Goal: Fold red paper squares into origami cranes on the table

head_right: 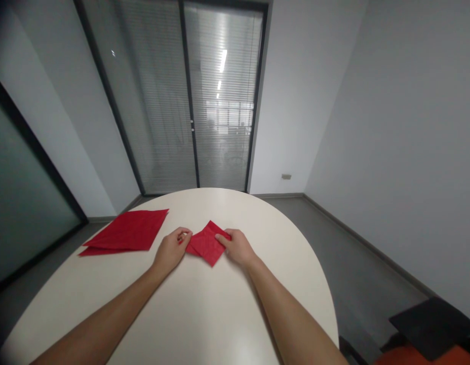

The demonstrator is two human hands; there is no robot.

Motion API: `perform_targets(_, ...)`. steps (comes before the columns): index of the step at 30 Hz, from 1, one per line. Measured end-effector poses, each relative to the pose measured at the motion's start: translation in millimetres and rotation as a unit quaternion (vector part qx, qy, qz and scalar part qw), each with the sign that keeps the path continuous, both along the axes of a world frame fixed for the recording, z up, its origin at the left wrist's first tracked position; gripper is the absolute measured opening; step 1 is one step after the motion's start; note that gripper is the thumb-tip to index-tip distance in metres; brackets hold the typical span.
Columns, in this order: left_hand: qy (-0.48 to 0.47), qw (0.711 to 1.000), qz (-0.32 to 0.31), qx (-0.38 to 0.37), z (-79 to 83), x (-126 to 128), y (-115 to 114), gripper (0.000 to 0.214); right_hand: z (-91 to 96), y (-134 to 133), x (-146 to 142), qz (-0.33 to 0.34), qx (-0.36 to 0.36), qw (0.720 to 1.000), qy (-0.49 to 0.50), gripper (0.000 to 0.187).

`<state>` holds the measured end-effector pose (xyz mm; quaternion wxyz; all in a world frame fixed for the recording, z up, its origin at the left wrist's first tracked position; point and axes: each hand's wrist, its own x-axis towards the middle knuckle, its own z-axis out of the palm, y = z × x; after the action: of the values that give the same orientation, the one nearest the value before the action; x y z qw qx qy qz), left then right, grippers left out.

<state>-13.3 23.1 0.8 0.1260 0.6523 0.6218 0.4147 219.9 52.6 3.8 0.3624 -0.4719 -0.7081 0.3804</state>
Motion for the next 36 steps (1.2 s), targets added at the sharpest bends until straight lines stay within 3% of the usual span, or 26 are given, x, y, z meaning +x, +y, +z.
perform_targets(4, 0.065, 0.996, 0.019, 0.063, 0.2, -0.4, -2.3, 0.017, 2.8, -3.1, 1.7, -0.059, 0.034, 0.993, -0.101, 0.04)
perform_targets(6, 0.077, 0.992, -0.042, 0.094, 2.1, 4.8, -6.0, 0.022, 5.8, -5.8, 1.2, -0.088, 0.06, 0.98, -0.166, 0.039)
perform_targets(9, 0.101, 0.974, -0.191, 0.072, 2.2, 14.9, -12.8, 0.031, 10.4, -10.5, -0.2, -0.112, 0.103, 0.952, -0.266, 0.038)
perform_targets(12, 0.142, 0.958, -0.244, 0.042, -2.5, 19.9, -17.1, 0.039, 13.3, -14.0, -1.2, -0.131, 0.132, 0.922, -0.34, 0.035)
perform_targets(16, 0.155, 0.954, -0.253, 0.041, -7.7, 18.1, -17.0, 0.035, 15.3, -17.7, -2.3, -0.128, 0.195, 0.911, -0.341, 0.037)
perform_targets(19, 0.155, 0.952, -0.26, 0.051, -7.6, 16.8, -16.0, 0.033, 15.3, -21.8, -4.8, -0.032, 0.23, 0.923, -0.306, 0.043)
perform_targets(23, 0.152, 0.952, -0.26, 0.056, -9.2, 17.9, -14.3, 0.035, 9.5, -27.0, -8.5, 0.065, 0.185, 0.929, -0.314, 0.05)
perform_targets(30, 0.177, 0.961, -0.206, 0.047, -9.4, 19.0, -16.1, 0.033, 1.8, -26.8, -8.6, 0.053, 0.112, 0.932, -0.34, 0.064)
perform_targets(36, 0.234, 0.957, -0.17, 0.038, -3.0, 18.7, -19.6, 0.034, 3.9, -29.7, -7.7, 0.074, 0.13, 0.932, -0.329, 0.085)
